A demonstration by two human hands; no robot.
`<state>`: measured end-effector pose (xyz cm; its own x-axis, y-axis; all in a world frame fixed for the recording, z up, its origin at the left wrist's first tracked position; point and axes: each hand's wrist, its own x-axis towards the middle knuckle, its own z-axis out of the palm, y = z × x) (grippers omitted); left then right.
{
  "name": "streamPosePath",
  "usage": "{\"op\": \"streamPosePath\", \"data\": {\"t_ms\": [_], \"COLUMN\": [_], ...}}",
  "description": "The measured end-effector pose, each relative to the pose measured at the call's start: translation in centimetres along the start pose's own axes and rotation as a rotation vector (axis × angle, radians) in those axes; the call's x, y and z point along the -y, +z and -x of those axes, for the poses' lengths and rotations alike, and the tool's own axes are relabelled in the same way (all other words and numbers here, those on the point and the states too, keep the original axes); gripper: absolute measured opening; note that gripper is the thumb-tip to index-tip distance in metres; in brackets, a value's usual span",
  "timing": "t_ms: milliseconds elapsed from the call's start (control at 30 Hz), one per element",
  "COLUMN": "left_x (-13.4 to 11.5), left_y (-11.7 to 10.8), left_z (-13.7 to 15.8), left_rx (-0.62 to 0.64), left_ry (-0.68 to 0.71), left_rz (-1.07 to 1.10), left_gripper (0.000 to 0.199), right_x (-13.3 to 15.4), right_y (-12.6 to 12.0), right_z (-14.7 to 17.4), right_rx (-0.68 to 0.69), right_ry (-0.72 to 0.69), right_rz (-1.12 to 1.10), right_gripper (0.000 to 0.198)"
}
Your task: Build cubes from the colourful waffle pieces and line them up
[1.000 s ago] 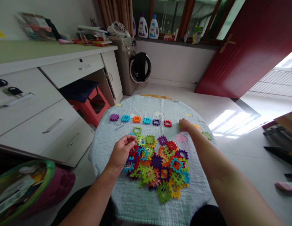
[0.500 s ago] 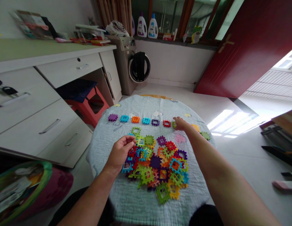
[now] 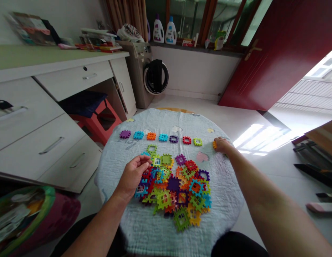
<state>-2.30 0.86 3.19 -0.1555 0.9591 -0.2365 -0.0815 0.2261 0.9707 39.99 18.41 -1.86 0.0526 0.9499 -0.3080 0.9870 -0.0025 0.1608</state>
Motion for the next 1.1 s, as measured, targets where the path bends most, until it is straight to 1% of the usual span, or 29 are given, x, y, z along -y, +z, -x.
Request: {"op": "streamPosePath", "data": {"t_ms": [67, 200, 267, 367, 400, 467, 533, 600, 700, 767, 833, 933, 1033, 1100], "left_x": [0.1, 0.0, -0.1, -0.2, -0.2, -0.2, -0.2, -0.2, -0.3, -0.3, -0.3, -0.1, -0.1, -0.1], "left_y": [0.0, 0.0, 0.0, 0.0, -0.1, -0.1, -0.2, -0.2, -0.1, 0.0, 0.1, 0.2, 0.2, 0.2], "left_z": [0.0, -0.1, -0.1, -0.1, 0.0, 0.0, 0.0, 0.0, 0.1, 0.1, 0.1, 0.1, 0.1, 0.1], "left_rx": [0.003, 0.0, -0.003, -0.01, -0.011, -0.009, -0.005, -0.005, -0.006, -0.005, -0.001, 0.004, 0.001, -0.006], "left_ry": [0.002, 0.0, -0.002, -0.008, -0.01, -0.012, -0.014, -0.016, -0.017, -0.016, -0.013, 0.0, 0.007, 0.003], "left_rz": [-0.007, -0.016, -0.004, 0.015, 0.019, 0.024, 0.024, 0.024, 0.025, 0.018, 0.005, -0.019, -0.03, -0.025], "left_gripper": [0.033, 0.032, 0.032, 0.033, 0.033, 0.033, 0.034, 0.034, 0.035, 0.035, 0.035, 0.035, 0.035, 0.035], "right_x": [0.4, 1.9, 2.8, 4.0, 4.2, 4.2, 3.2, 1.1, -3.0, -5.4, -6.9, -7.3, -6.8, -6.5], "right_y": [-0.3, -1.6, -1.8, -1.5, -1.3, -1.1, -1.1, -1.3, -1.3, -0.9, -0.2, 1.1, 1.9, 1.8], "right_z": [-0.2, -0.7, -0.9, -1.0, -0.9, -0.8, -0.7, -0.3, 0.6, 1.4, 2.4, 3.4, 3.9, 3.8], "right_rx": [-0.018, -0.057, -0.05, -0.011, 0.0, 0.003, -0.022, -0.058, -0.087, -0.047, 0.021, 0.077, 0.047, 0.03], "right_ry": [-0.016, -0.094, -0.113, -0.11, -0.106, -0.1, -0.1, -0.097, -0.061, -0.023, 0.008, 0.004, -0.03, -0.046], "right_rz": [-0.013, -0.022, -0.025, -0.043, -0.047, -0.054, -0.075, -0.115, -0.163, -0.159, -0.138, -0.117, -0.107, -0.106], "right_gripper": [0.055, 0.057, 0.055, 0.053, 0.056, 0.067, 0.082, 0.091, 0.085, 0.081, 0.081, 0.079, 0.068, 0.062]}}
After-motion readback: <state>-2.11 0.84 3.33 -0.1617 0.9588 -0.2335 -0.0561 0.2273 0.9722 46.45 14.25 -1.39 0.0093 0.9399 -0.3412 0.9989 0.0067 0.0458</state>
